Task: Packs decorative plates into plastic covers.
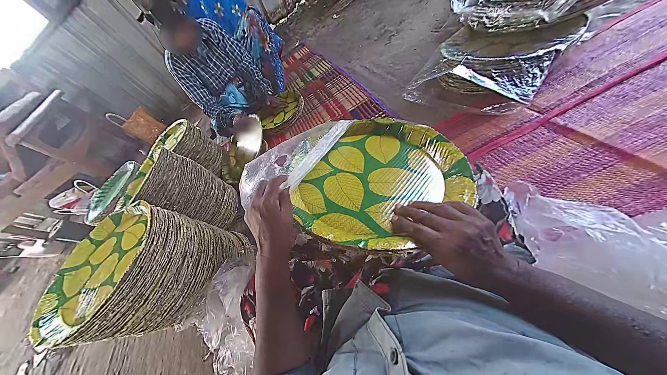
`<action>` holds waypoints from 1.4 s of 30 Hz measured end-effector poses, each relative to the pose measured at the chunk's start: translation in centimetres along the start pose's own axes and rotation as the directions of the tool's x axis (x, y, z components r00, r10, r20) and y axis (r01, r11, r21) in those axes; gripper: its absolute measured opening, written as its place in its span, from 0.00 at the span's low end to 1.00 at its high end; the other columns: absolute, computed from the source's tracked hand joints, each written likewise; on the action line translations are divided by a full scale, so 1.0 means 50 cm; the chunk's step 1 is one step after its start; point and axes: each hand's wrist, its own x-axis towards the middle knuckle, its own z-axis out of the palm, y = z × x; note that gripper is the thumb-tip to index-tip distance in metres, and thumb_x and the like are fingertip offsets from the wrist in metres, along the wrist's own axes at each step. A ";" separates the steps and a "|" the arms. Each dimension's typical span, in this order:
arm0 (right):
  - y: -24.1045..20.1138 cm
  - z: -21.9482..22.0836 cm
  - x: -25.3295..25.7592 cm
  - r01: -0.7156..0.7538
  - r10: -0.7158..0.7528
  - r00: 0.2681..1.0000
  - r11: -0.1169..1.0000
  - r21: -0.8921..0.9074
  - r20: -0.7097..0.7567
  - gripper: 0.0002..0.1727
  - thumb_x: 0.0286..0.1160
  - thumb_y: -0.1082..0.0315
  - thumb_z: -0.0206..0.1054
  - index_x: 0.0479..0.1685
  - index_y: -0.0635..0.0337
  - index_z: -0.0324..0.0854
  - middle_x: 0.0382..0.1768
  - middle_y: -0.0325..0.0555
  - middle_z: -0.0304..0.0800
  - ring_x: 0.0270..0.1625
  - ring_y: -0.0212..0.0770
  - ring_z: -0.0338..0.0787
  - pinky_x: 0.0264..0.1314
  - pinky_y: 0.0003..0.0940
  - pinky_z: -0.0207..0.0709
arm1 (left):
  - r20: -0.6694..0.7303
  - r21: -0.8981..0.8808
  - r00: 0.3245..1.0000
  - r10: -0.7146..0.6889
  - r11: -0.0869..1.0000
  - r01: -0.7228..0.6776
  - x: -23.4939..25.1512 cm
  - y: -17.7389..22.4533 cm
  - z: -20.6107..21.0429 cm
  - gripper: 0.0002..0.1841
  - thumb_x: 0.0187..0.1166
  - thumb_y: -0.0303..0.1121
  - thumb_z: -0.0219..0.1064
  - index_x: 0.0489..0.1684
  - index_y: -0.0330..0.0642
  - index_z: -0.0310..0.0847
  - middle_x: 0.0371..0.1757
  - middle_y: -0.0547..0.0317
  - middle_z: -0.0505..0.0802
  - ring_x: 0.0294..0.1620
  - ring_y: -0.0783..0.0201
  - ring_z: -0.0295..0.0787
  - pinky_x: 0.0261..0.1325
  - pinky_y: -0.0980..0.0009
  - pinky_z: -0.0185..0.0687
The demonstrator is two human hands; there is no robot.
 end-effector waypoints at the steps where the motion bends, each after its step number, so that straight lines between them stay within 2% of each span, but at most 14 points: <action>1: 0.002 -0.004 0.000 -0.010 0.010 1.000 1.000 0.008 0.001 0.16 0.79 0.72 0.58 0.55 0.48 0.90 0.58 0.48 0.95 0.61 0.52 0.93 0.50 0.48 0.82 | -0.034 0.015 0.998 -0.043 0.999 0.043 -0.004 -0.006 0.003 0.12 0.85 0.30 0.62 0.57 0.40 0.90 0.43 0.42 0.90 0.38 0.44 0.88 0.40 0.44 0.79; 6: 0.012 -0.010 0.002 -0.114 0.115 0.993 0.991 0.077 -0.005 0.16 0.71 0.70 0.62 0.52 0.51 0.93 0.58 0.49 0.96 0.60 0.54 0.94 0.50 0.52 0.84 | -0.017 0.009 0.978 -0.210 0.978 0.210 -0.026 -0.016 0.015 0.12 0.86 0.33 0.62 0.50 0.33 0.88 0.43 0.40 0.91 0.44 0.43 0.90 0.48 0.41 0.81; 9: 0.011 -0.007 0.006 -0.107 0.108 0.994 0.993 0.055 -0.009 0.16 0.73 0.70 0.62 0.52 0.50 0.93 0.58 0.49 0.95 0.60 0.54 0.94 0.49 0.52 0.83 | -0.052 -0.238 0.972 -0.229 0.948 0.210 -0.045 -0.019 0.041 0.13 0.87 0.35 0.62 0.49 0.33 0.86 0.28 0.54 0.87 0.26 0.64 0.83 0.35 0.63 0.81; 11: 0.005 -0.006 0.006 -0.090 0.089 0.996 0.995 0.043 0.016 0.16 0.72 0.72 0.63 0.52 0.50 0.93 0.58 0.50 0.95 0.59 0.55 0.94 0.48 0.52 0.83 | -0.117 -0.393 0.973 -0.200 0.909 0.140 -0.058 -0.014 0.058 0.13 0.88 0.35 0.60 0.52 0.32 0.85 0.27 0.59 0.86 0.24 0.74 0.81 0.33 0.74 0.81; 13: 0.002 -0.002 0.005 -0.059 0.058 0.998 0.998 0.030 0.040 0.16 0.73 0.72 0.62 0.53 0.49 0.92 0.57 0.49 0.96 0.58 0.55 0.94 0.45 0.51 0.84 | -0.199 -0.397 0.969 -0.147 0.916 0.057 -0.055 -0.007 0.065 0.14 0.90 0.34 0.58 0.54 0.31 0.85 0.31 0.58 0.88 0.27 0.76 0.82 0.36 0.78 0.82; 19: -0.006 0.012 -0.013 0.049 -0.049 0.996 0.999 0.004 0.080 0.15 0.81 0.70 0.58 0.55 0.50 0.89 0.56 0.46 0.96 0.55 0.52 0.94 0.42 0.45 0.83 | -0.115 -0.327 0.993 -0.003 0.944 -0.035 -0.019 0.002 0.060 0.12 0.85 0.31 0.64 0.49 0.34 0.91 0.41 0.49 0.93 0.39 0.63 0.87 0.46 0.66 0.82; 23: -0.006 0.012 -0.013 0.058 -0.058 0.994 0.998 0.002 0.090 0.15 0.82 0.70 0.57 0.56 0.50 0.88 0.57 0.47 0.95 0.55 0.53 0.94 0.42 0.46 0.83 | -0.029 -0.285 0.993 0.111 0.952 -0.115 -0.011 0.017 0.043 0.10 0.82 0.33 0.67 0.48 0.39 0.94 0.33 0.53 0.85 0.33 0.62 0.79 0.38 0.65 0.75; 27: -0.011 0.014 0.002 0.013 -0.015 0.994 1.000 0.020 0.111 0.14 0.81 0.70 0.58 0.55 0.50 0.89 0.56 0.49 0.95 0.55 0.54 0.94 0.40 0.48 0.83 | -0.008 -0.150 0.964 0.265 0.953 -0.263 -0.031 0.068 0.022 0.10 0.80 0.31 0.68 0.45 0.40 0.96 0.28 0.53 0.88 0.32 0.56 0.87 0.34 0.61 0.80; 31: -0.008 0.016 0.041 -0.077 0.075 0.992 0.997 0.013 0.106 0.13 0.70 0.75 0.68 0.49 0.52 0.90 0.54 0.52 0.95 0.54 0.56 0.95 0.40 0.53 0.84 | -0.045 -0.166 0.954 0.297 0.939 -0.300 -0.075 0.134 0.025 0.09 0.78 0.28 0.65 0.40 0.38 0.94 0.24 0.55 0.87 0.26 0.59 0.87 0.27 0.65 0.80; 34: 0.002 0.028 0.067 -0.100 0.101 0.993 0.995 -0.024 0.054 0.12 0.66 0.75 0.71 0.49 0.57 0.90 0.54 0.56 0.95 0.54 0.59 0.95 0.41 0.55 0.83 | -0.039 -0.293 0.953 0.299 0.909 -0.297 -0.118 0.184 0.044 0.10 0.77 0.26 0.65 0.41 0.34 0.93 0.29 0.51 0.93 0.27 0.60 0.92 0.28 0.66 0.86; 36: 0.007 0.038 0.075 -0.117 0.117 0.993 0.993 -0.035 -0.003 0.13 0.66 0.78 0.68 0.48 0.62 0.91 0.55 0.57 0.95 0.55 0.60 0.95 0.43 0.55 0.82 | -0.021 -0.367 0.933 0.360 0.865 -0.342 -0.149 0.210 0.065 0.12 0.79 0.27 0.63 0.48 0.30 0.91 0.28 0.49 0.93 0.24 0.58 0.92 0.26 0.65 0.86; 39: 0.031 0.053 0.067 -0.081 0.079 0.992 0.996 -0.024 -0.096 0.16 0.72 0.74 0.61 0.52 0.61 0.92 0.57 0.55 0.95 0.59 0.56 0.94 0.50 0.52 0.82 | -0.005 -0.512 0.815 0.579 0.699 -0.499 -0.164 0.214 0.060 0.17 0.84 0.31 0.61 0.62 0.31 0.88 0.17 0.55 0.87 0.15 0.59 0.83 0.19 0.65 0.76; 40: 0.040 0.057 0.059 -0.033 0.026 0.993 0.997 -0.065 -0.113 0.15 0.75 0.74 0.60 0.51 0.58 0.91 0.58 0.52 0.95 0.60 0.53 0.93 0.50 0.49 0.81 | -0.064 -0.513 0.803 0.593 0.670 -0.536 -0.161 0.209 0.047 0.15 0.84 0.31 0.61 0.58 0.35 0.91 0.17 0.57 0.87 0.16 0.61 0.82 0.21 0.67 0.76; 42: 0.051 0.062 0.041 0.046 -0.061 0.988 0.993 -0.107 -0.142 0.16 0.79 0.73 0.57 0.53 0.53 0.90 0.60 0.48 0.95 0.62 0.49 0.92 0.50 0.47 0.76 | -0.203 -0.405 0.864 0.460 0.764 -0.502 -0.137 0.188 0.001 0.12 0.86 0.38 0.62 0.48 0.44 0.93 0.26 0.58 0.92 0.27 0.66 0.88 0.33 0.72 0.83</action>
